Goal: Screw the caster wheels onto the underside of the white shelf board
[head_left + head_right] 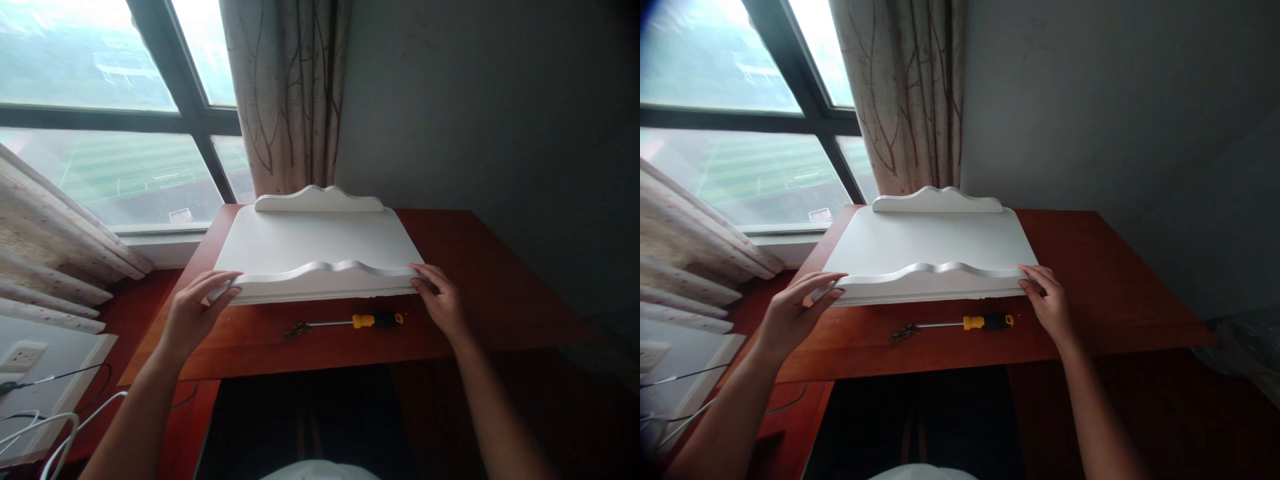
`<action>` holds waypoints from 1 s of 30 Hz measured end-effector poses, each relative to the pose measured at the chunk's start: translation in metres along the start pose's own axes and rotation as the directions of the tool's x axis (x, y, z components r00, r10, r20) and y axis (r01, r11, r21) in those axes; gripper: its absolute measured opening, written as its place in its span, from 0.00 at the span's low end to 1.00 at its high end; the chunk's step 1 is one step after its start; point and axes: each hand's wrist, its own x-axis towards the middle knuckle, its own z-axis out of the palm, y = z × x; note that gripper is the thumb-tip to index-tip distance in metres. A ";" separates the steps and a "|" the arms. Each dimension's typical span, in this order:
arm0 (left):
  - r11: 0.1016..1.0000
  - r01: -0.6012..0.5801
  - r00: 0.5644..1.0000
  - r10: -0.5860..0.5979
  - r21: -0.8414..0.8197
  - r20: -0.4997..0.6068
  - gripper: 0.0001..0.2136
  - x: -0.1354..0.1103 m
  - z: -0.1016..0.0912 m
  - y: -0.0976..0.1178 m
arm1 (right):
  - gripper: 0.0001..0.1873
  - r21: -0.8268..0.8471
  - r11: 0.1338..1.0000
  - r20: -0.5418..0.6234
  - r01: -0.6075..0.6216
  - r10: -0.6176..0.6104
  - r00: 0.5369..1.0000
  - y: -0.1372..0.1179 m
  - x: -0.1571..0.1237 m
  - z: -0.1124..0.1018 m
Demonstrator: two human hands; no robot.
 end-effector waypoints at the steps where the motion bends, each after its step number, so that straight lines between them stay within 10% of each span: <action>1: 1.000 -0.001 1.000 0.001 0.000 -0.003 0.11 0.000 0.000 0.000 | 0.15 -0.004 1.000 0.002 0.004 -0.004 1.000 0.000 0.000 0.000; 30: 1.000 -0.012 0.999 0.011 -0.021 -0.044 0.11 0.004 0.005 -0.007 | 0.18 -0.077 0.997 -0.060 -0.018 0.013 0.998 -0.005 -0.004 0.009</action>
